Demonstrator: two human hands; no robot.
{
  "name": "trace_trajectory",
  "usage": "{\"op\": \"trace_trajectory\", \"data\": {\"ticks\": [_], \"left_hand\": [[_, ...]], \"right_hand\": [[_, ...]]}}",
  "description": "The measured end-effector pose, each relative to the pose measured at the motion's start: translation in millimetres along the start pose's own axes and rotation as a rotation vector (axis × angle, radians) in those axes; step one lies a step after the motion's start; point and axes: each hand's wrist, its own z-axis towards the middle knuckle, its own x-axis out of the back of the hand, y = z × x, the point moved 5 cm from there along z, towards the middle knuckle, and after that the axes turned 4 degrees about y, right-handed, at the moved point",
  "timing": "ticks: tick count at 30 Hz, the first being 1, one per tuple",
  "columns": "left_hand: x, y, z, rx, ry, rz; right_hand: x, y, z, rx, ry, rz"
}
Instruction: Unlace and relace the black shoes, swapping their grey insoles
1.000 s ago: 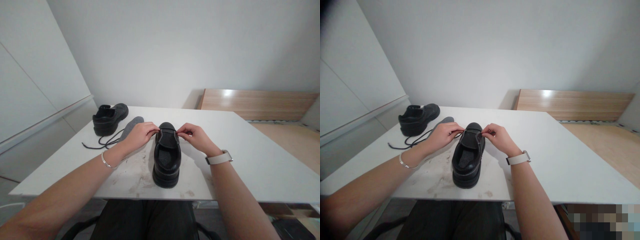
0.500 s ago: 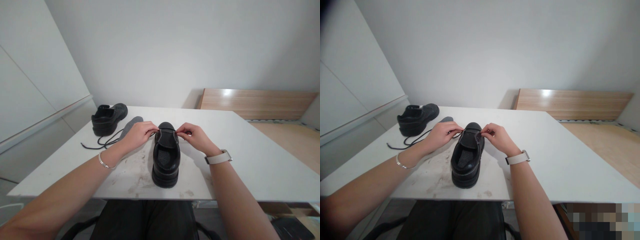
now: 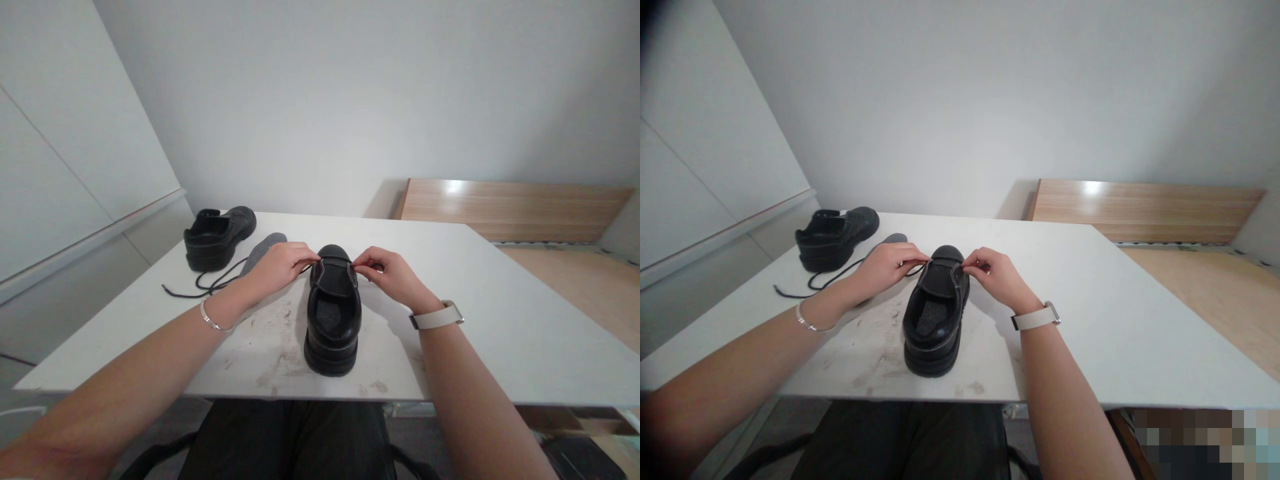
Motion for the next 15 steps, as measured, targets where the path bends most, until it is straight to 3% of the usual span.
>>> {"op": "trace_trajectory", "data": {"ticks": [15], "left_hand": [[2.7,-1.2,-2.9,0.032,-0.009,-0.012]], "right_hand": [[-0.9,-2.1,0.6,0.001,-0.009,0.008]]}}
